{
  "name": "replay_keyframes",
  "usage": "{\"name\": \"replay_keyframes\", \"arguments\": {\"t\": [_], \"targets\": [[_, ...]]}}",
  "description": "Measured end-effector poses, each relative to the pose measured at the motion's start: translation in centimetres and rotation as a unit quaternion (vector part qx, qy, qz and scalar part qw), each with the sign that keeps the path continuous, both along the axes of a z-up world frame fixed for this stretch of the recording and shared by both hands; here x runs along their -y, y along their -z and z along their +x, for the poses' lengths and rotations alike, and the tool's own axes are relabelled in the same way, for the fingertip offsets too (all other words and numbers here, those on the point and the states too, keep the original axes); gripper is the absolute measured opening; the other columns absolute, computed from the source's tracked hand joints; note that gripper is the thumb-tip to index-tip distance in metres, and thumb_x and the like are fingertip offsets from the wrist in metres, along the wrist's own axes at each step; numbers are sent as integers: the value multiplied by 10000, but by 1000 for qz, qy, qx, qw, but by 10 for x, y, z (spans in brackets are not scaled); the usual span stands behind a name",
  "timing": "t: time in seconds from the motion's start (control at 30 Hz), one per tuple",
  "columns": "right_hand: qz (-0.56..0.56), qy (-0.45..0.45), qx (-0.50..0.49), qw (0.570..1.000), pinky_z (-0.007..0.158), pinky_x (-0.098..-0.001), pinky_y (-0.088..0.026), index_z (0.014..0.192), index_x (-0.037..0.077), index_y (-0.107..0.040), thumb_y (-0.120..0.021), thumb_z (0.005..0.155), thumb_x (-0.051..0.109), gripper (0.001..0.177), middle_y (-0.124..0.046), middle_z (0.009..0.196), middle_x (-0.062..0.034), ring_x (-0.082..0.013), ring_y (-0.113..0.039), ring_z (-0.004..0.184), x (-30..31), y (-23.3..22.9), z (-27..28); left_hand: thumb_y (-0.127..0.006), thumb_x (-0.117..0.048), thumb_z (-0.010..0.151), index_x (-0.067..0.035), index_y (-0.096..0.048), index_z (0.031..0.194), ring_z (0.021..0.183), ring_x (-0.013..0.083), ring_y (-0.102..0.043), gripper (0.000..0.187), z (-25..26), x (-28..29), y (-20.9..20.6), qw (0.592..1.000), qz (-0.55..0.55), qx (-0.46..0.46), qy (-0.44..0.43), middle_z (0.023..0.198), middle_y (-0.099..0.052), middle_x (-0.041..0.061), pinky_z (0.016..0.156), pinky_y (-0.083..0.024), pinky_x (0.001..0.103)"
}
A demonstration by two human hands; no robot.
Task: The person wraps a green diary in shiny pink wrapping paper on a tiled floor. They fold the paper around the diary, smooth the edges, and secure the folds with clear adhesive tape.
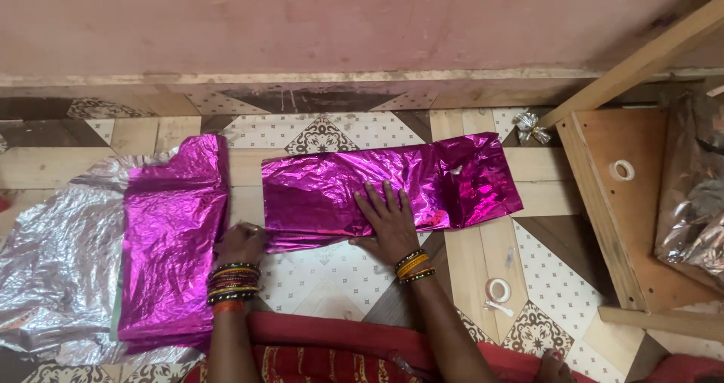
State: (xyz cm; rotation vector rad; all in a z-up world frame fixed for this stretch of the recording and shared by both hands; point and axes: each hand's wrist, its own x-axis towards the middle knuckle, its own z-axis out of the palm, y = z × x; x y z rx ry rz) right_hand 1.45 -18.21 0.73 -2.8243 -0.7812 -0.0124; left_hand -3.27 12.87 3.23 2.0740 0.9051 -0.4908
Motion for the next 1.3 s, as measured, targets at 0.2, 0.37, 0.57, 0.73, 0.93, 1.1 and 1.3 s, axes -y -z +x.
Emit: {"name": "replay_keyframes", "arguments": {"t": [0.2,0.37,0.57,0.73,0.93,1.1,1.3], "targets": [[-5,7,-7,1000,1224,-603,-29,1577,287,-260,-672,733,776,1059,-175,1670,-89,-370,-73,1537,-2,0,1,-617,-255,914,-36,-732,1016,888,249,-702,268,-2,1,7,992,-28,120,-29,953,-738,132,845,-553,375],[-15,1,15,1000,1227,-604,-24,1588,292,-259,-645,749,793,1051,-175,1681,-92,-375,-77,1546,0,1,1,-661,-246,880,-86,-678,1068,857,247,-709,247,-2,-8,30,988,-21,151,-14,930,-735,139,824,-561,379],[6,0,-4,1000,1199,-644,-2,1578,298,-265,-629,723,855,1083,-154,1674,-117,-412,-60,1528,0,-11,-2,-639,-210,871,-76,-788,970,847,213,-709,224,4,-19,56,994,-8,103,29,882,-766,89,854,-555,352],[40,-30,65,997,1202,-655,3,1576,346,-300,-591,714,877,1053,-173,1680,-103,-407,-70,1534,-8,-15,-3,-662,-244,914,-79,-759,1007,820,195,-677,212,3,-25,61,994,-69,85,-11,890,-744,79,810,-534,329],[-5,-42,-25,999,1237,-602,9,1594,381,-276,-467,808,877,949,-99,1715,-66,-356,-10,1565,-29,-5,8,-647,-170,929,-33,-719,1153,804,219,-649,272,1,-19,37,969,-197,139,-50,948,-716,123,732,-538,354],[-26,-51,-2,998,1227,-589,17,1586,394,-258,-355,822,889,916,-73,1704,-49,-348,23,1552,-29,0,7,-700,-192,897,-80,-702,1207,878,203,-739,329,0,-13,9,995,-62,80,7,1051,-764,115,821,-584,328],[-41,-52,27,997,1225,-598,32,1598,394,-240,-308,854,884,894,-60,1710,-52,-357,36,1554,-30,1,7,-775,-182,854,-85,-723,1208,823,208,-718,370,3,-12,5,999,0,-9,37,1000,-762,128,774,-585,355]]}}
